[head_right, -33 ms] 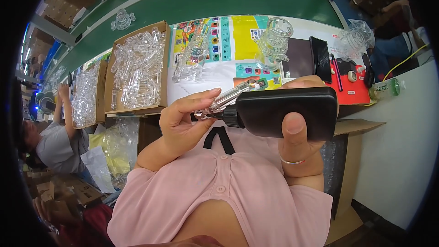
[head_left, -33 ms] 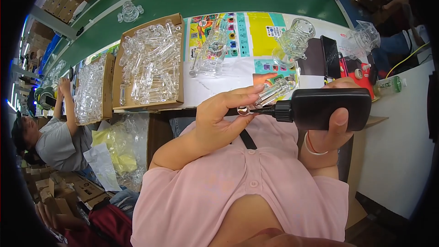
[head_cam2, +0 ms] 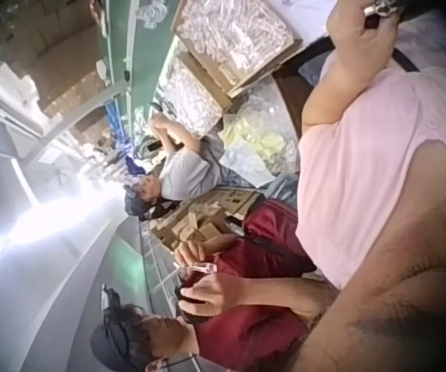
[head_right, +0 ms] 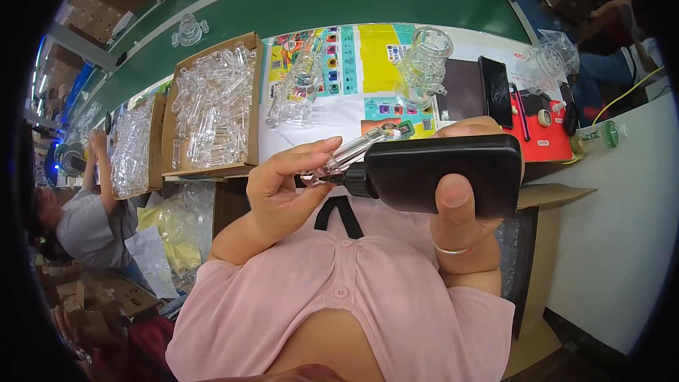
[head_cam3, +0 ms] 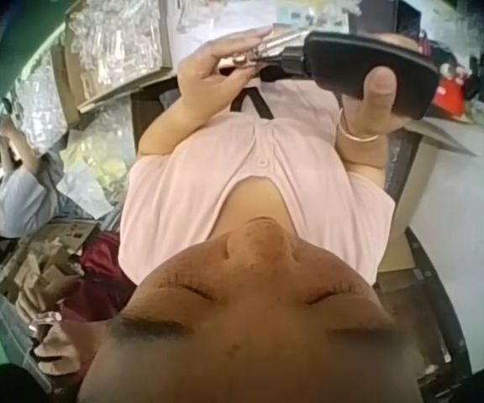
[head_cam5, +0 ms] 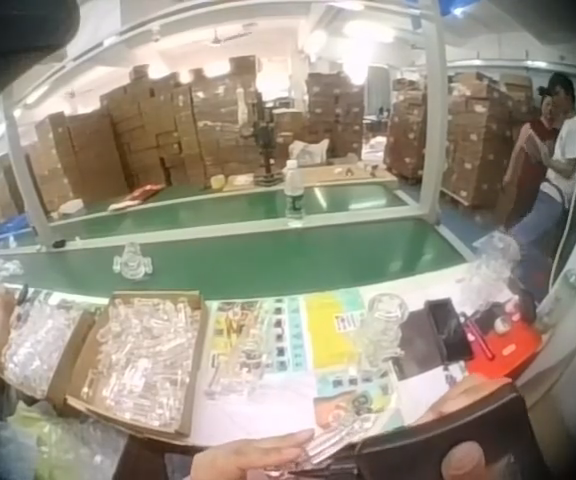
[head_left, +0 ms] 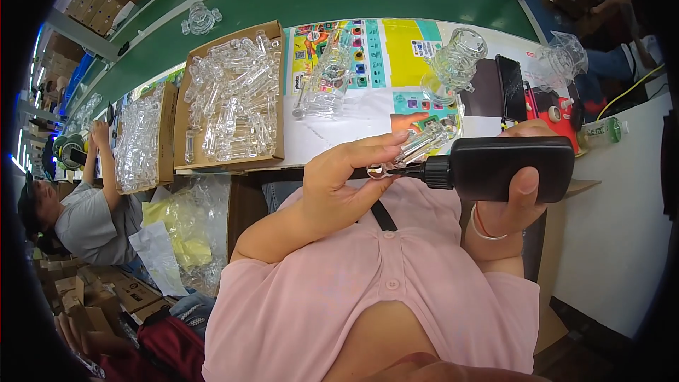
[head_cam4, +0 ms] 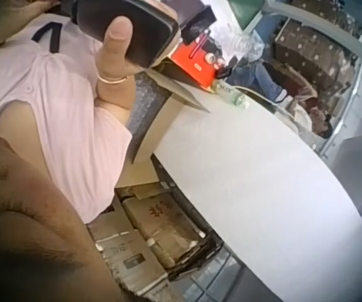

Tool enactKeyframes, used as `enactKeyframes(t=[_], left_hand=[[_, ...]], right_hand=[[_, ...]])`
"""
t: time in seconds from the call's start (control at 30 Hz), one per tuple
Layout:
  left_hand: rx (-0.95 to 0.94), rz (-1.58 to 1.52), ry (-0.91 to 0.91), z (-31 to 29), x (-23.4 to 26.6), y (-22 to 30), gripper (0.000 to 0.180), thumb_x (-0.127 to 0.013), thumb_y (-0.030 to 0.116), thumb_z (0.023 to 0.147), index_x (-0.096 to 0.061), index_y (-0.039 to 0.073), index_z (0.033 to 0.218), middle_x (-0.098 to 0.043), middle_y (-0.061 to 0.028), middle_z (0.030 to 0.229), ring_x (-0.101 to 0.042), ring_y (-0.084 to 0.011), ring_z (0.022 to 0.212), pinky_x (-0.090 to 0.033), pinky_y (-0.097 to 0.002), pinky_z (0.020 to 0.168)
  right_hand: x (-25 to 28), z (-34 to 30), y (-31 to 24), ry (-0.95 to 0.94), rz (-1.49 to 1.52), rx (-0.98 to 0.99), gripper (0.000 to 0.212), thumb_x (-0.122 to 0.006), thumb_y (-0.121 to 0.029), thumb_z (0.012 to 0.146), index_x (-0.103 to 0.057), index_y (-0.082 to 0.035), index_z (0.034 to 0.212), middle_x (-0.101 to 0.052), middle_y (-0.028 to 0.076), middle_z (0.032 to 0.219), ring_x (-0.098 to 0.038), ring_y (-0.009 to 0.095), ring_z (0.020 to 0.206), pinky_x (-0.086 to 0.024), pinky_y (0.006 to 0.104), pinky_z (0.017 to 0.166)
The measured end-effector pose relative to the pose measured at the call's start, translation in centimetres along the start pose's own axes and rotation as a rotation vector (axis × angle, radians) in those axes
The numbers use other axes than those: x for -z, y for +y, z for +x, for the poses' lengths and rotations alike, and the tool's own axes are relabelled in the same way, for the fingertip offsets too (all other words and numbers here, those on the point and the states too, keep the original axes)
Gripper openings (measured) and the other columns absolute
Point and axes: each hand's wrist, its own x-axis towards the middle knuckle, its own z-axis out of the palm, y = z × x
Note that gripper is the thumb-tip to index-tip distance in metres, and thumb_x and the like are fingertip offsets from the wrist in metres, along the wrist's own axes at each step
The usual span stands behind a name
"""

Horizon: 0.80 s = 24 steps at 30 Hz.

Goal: Inspecting and cleaning transparent plastic mugs using an air blower at an assembly line.

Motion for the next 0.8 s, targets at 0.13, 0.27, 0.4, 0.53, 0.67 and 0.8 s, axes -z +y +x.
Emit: enactKeyframes(t=[0.13, 0.27, 0.4, 0.53, 0.67, 0.8], left_hand=[[-0.013, 0.087, -0.002, -0.1, 0.2, -0.2, 0.037, -0.064, -0.010, 0.065, -0.058, 0.001, 0.100, -0.061, -0.0152, 0.105, -0.061, -0.0207, 0.093, -0.049, -0.0258, 0.075], [0.012, 0.147, -0.018, -0.5, 0.5, -0.2, 0.037, -0.064, -0.010, 0.066, -0.055, -0.001, 0.100, -0.059, -0.0181, 0.106, -0.059, -0.0227, 0.096, -0.048, -0.0285, 0.079], [0.035, 0.109, -0.038, -0.1, 0.4, 0.1, 0.036, -0.064, -0.011, 0.068, -0.050, -0.001, 0.100, -0.058, -0.0210, 0.107, -0.056, -0.0258, 0.102, -0.045, -0.0323, 0.086], [-0.010, 0.089, 0.034, 0.0, 0.3, -0.6, 0.037, -0.068, -0.008, 0.064, -0.056, 0.000, 0.098, -0.061, -0.0150, 0.102, -0.062, -0.0197, 0.089, -0.050, -0.0264, 0.073], [0.103, 0.010, -0.006, -0.2, 0.4, -0.1, 0.037, -0.066, -0.006, 0.069, -0.053, 0.000, 0.103, -0.061, -0.0143, 0.102, -0.059, -0.0181, 0.095, -0.048, -0.0281, 0.080], [0.472, -0.494, -0.053, 0.0, 0.5, 1.0, 0.041, -0.065, -0.004, 0.072, -0.046, -0.001, 0.108, -0.058, -0.0194, 0.105, -0.056, -0.0255, 0.102, -0.044, -0.0347, 0.090]], right_hand=[[0.4, -0.1, -0.2, -0.018, -0.002, -0.006, 0.050, -0.055, -0.047, 0.078, -0.046, 0.000, 0.091, -0.048, 0.010, 0.085, -0.047, 0.018, 0.079, -0.039, 0.0290, 0.071], [0.8, -0.9, 0.0, -0.026, -0.093, 0.097, 0.054, -0.056, -0.052, 0.078, -0.046, -0.001, 0.094, -0.050, 0.009, 0.080, -0.048, 0.018, 0.075, -0.040, 0.0285, 0.069], [2.3, -0.6, -0.5, -0.218, -0.185, 0.351, 0.049, -0.062, -0.042, 0.077, -0.045, -0.002, 0.100, -0.055, 0.012, 0.082, -0.054, 0.019, 0.070, -0.045, 0.0276, 0.062], [1.8, -1.1, 0.1, -0.239, -0.013, 0.513, 0.046, -0.073, -0.024, 0.072, -0.047, -0.002, 0.102, -0.057, 0.016, 0.089, -0.058, 0.022, 0.069, -0.049, 0.0300, 0.060], [1.6, -1.1, 0.1, -0.282, -0.016, 0.674, 0.046, -0.074, -0.022, 0.070, -0.047, -0.001, 0.101, -0.056, 0.017, 0.090, -0.057, 0.022, 0.068, -0.049, 0.0315, 0.056], [0.7, -1.4, 0.5, -0.193, 0.075, 0.739, 0.045, -0.072, -0.023, 0.072, -0.045, 0.001, 0.099, -0.055, 0.017, 0.088, -0.057, 0.022, 0.060, -0.047, 0.0284, 0.047]])
